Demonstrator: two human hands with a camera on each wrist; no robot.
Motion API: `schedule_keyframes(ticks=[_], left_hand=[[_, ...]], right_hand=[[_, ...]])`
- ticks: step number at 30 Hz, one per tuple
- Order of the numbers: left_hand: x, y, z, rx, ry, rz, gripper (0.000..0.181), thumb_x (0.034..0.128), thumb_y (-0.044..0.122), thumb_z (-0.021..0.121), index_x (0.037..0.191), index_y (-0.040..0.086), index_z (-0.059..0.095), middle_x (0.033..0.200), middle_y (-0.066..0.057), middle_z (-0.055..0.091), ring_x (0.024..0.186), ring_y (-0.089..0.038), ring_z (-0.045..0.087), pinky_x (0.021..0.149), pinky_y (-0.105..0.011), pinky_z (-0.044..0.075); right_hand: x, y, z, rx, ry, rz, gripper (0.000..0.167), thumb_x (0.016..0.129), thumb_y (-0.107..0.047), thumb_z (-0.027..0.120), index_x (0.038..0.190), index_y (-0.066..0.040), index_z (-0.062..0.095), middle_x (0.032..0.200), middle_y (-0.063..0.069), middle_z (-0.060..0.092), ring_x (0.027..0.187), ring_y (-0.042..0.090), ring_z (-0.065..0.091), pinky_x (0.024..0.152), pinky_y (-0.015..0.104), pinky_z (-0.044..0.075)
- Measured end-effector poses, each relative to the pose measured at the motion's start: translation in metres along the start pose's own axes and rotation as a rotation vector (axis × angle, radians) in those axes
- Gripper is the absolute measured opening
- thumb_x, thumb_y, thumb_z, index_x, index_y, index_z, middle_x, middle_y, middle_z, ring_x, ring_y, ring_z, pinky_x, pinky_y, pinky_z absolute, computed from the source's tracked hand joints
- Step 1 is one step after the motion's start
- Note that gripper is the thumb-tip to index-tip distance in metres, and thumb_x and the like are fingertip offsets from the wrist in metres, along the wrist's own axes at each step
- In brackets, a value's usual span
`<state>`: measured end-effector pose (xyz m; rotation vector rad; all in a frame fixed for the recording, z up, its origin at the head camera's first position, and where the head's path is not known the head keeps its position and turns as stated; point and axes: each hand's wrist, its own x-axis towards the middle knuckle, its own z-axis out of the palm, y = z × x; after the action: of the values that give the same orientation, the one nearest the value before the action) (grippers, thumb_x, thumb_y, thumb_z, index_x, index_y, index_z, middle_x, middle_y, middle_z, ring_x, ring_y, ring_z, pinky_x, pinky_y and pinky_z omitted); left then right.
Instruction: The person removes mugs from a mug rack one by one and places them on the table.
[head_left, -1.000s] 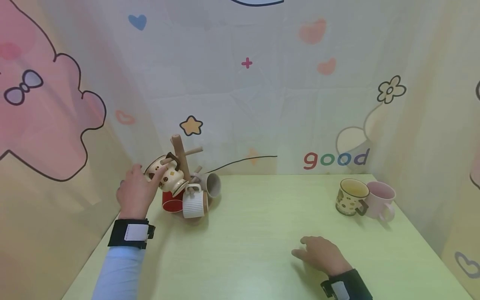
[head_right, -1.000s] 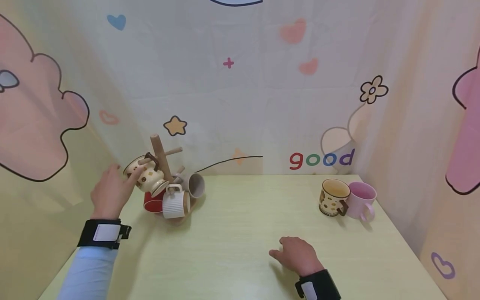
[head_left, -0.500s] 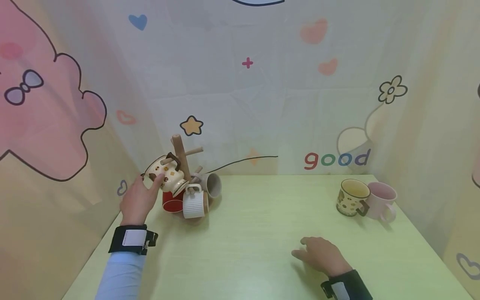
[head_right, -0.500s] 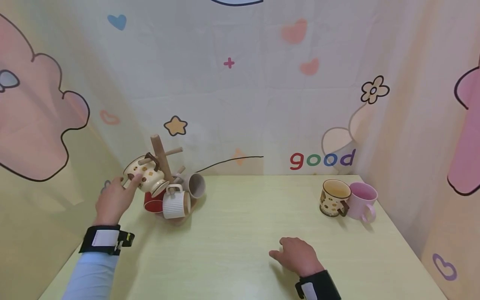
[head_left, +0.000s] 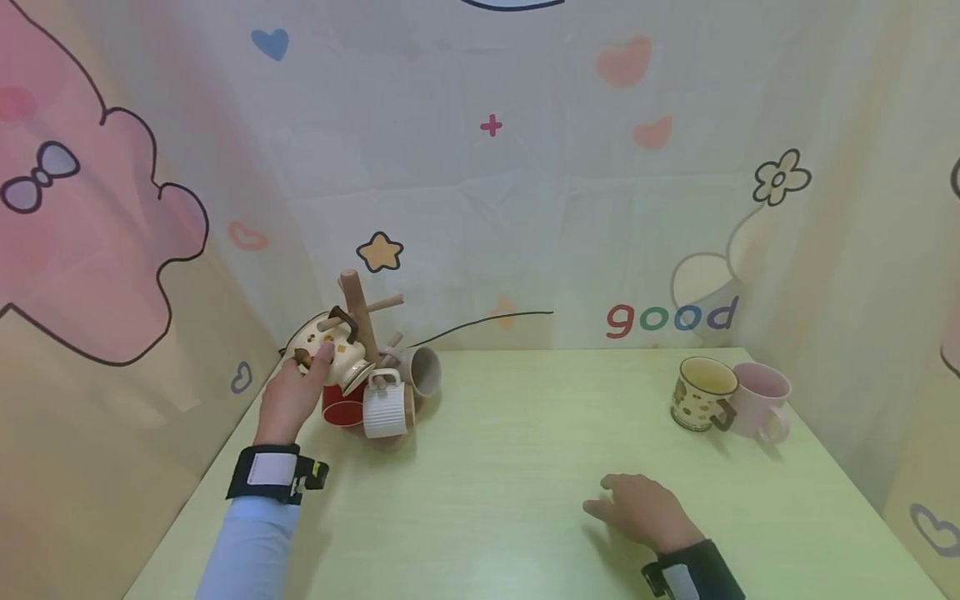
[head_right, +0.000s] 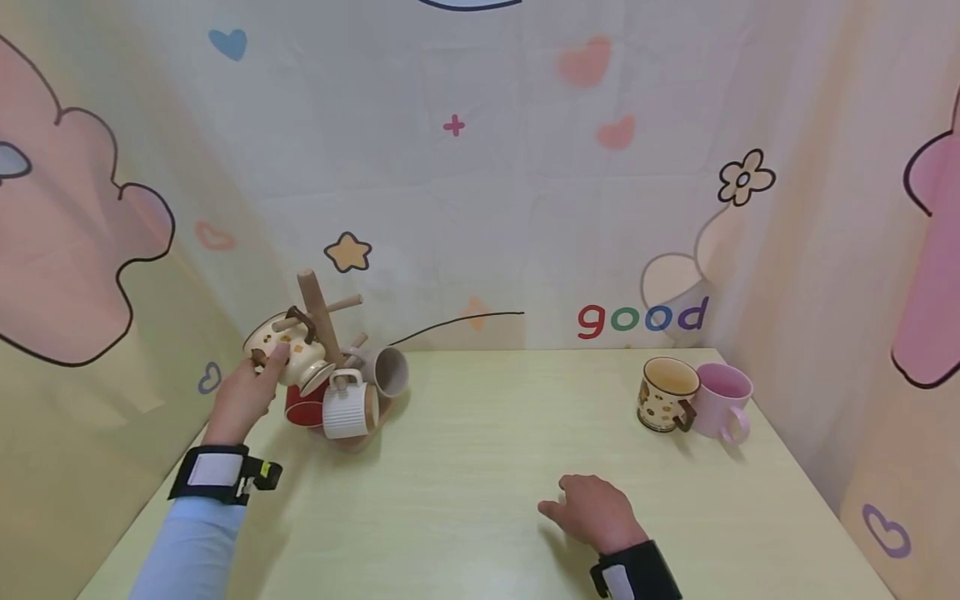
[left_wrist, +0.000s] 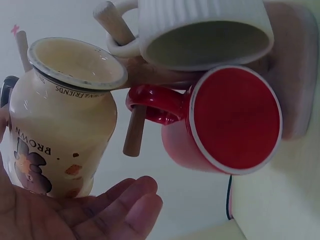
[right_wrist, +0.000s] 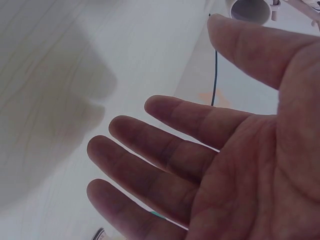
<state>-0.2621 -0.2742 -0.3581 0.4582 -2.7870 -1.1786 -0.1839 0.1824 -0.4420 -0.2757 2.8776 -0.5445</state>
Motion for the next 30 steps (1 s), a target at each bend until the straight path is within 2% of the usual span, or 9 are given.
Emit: schedule_keyframes(ticks=[7,14,19,25,30], left_hand=[[0.0003,0.0016,0.0036,-0.151,-0.021,-0.014,0.111,0.0875,0.082,0.032,0.149,-0.011,0.021,0.133,-0.034,0.044,0.112,-0.045,0.054,0.096,-0.057,0.046],[0.0036,0.0005,0.0065,-0.293,-0.036,0.026,0.102,0.0887,0.078,0.039,0.146,-0.006,0.028,0.135,-0.029,0.046,0.115,-0.041,0.054,0.103,-0.056,0.041],[0.0043,0.0033,0.0072,-0.397,-0.033,0.037,0.095,0.092,0.071,0.044,0.146,-0.005,0.029,0.137,-0.028,0.045,0.117,-0.04,0.055,0.105,-0.052,0.041],[0.0034,0.0056,0.0079,-0.45,-0.006,0.021,0.092,0.0931,0.067,0.048,0.147,-0.005,0.028,0.139,-0.028,0.043,0.119,-0.039,0.055,0.104,-0.048,0.042],[0.0016,0.0054,0.0065,-0.476,0.045,-0.006,0.091,0.0926,0.067,0.049,0.147,-0.004,0.029,0.137,-0.027,0.044,0.117,-0.039,0.056,0.101,-0.047,0.045]], right_hand=[[0.0002,0.0019,0.0013,-0.004,0.002,-0.006,0.051,0.09,-0.038,0.068,0.115,0.006,0.066,0.106,0.02,0.07,0.105,0.04,0.063,0.092,0.057,0.047],[-0.0014,0.0016,0.0006,0.0,0.003,-0.006,0.05,0.09,-0.037,0.067,0.115,0.007,0.066,0.107,0.021,0.069,0.106,0.041,0.063,0.092,0.057,0.047],[-0.0019,0.0007,-0.0002,-0.001,0.002,-0.003,0.05,0.09,-0.036,0.068,0.115,0.007,0.066,0.106,0.02,0.07,0.105,0.04,0.063,0.092,0.057,0.047],[-0.0006,0.0014,0.0002,-0.004,-0.004,0.006,0.051,0.09,-0.037,0.068,0.115,0.007,0.066,0.106,0.02,0.07,0.104,0.04,0.064,0.091,0.057,0.048],[0.0004,0.002,-0.0002,-0.011,-0.006,0.005,0.05,0.091,-0.037,0.068,0.115,0.006,0.066,0.106,0.02,0.07,0.105,0.04,0.063,0.091,0.057,0.047]])
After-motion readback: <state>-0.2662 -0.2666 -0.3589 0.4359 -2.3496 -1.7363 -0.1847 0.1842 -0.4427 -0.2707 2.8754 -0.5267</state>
